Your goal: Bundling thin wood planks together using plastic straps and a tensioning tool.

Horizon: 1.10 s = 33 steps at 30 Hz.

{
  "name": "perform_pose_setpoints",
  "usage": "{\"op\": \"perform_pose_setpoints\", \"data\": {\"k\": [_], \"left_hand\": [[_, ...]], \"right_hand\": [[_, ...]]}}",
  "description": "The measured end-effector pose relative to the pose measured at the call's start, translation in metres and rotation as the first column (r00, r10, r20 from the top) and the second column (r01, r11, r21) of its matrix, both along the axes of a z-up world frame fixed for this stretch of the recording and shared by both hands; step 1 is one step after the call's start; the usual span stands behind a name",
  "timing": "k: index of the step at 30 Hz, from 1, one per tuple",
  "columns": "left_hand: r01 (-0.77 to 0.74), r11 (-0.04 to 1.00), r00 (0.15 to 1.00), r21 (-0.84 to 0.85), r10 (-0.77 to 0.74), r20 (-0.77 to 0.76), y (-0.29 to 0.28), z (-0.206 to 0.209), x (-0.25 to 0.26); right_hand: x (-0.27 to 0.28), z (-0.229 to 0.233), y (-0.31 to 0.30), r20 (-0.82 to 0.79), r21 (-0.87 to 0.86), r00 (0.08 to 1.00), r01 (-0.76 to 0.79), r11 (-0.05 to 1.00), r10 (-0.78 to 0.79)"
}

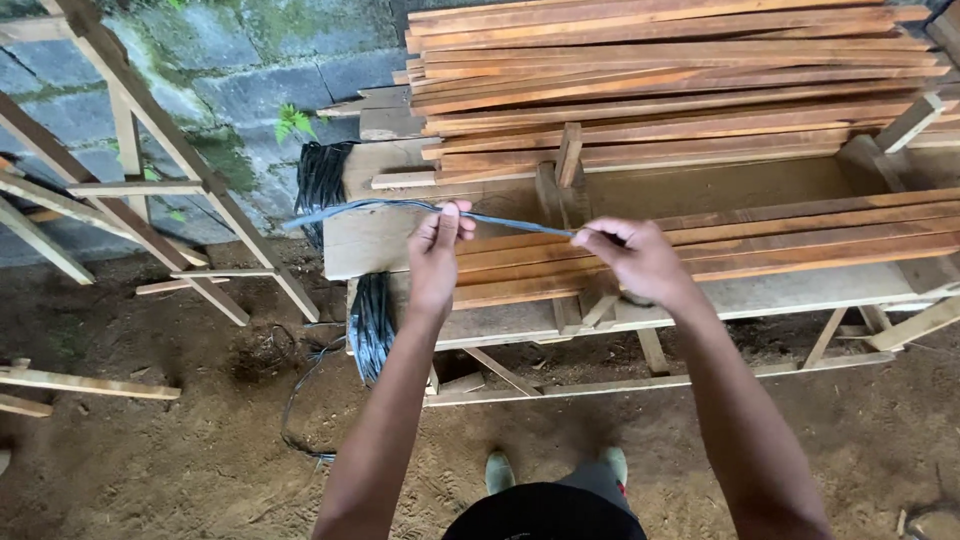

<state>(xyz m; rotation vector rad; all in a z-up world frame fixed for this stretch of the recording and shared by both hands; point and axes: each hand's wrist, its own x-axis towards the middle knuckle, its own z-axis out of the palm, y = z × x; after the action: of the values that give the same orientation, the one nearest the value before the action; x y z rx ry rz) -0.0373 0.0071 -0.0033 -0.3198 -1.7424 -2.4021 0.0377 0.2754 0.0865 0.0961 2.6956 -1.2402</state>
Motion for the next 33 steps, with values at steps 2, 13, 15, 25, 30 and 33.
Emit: {"op": "perform_pose_setpoints", "data": {"k": [2, 13, 15, 25, 30, 33], "left_hand": [[-0.015, 1.000, 1.000, 0.012, 0.015, -0.020, 0.007, 0.002, -0.006], [-0.093, 0.993, 0.996, 0.076, 0.093, 0.000, 0.085, -0.013, -0.022], [-0.096, 0.989, 0.995, 0.113, 0.095, 0.011, 0.103, -0.021, -0.023], [-0.207, 0.970, 0.978, 0.124, 0.201, 0.054, 0.186, -0.038, -0.012], [-0.330, 0.929, 0.944, 0.171, 0.324, 0.060, 0.218, -0.059, -0.001], [-0.335, 0.933, 0.942, 0.128, 0.329, 0.069, 0.230, -0.060, 0.008]], "right_hand": [[-0.002, -0.005, 0.024, -0.023, 0.035, 1.000, 0.018, 0.999, -0.017], [-0.004, -0.020, 0.168, -0.429, 0.061, 0.903, -0.008, 0.998, 0.034], [0.001, -0.017, 0.189, -0.317, 0.068, 0.948, 0.028, 0.997, -0.005], [-0.003, -0.054, 0.340, -0.503, 0.178, 0.862, 0.035, 0.983, 0.060], [-0.003, -0.072, 0.387, -0.446, 0.193, 0.895, 0.065, 0.979, 0.029], [0.000, -0.082, 0.399, -0.423, 0.171, 0.905, 0.115, 0.979, -0.032]]}}
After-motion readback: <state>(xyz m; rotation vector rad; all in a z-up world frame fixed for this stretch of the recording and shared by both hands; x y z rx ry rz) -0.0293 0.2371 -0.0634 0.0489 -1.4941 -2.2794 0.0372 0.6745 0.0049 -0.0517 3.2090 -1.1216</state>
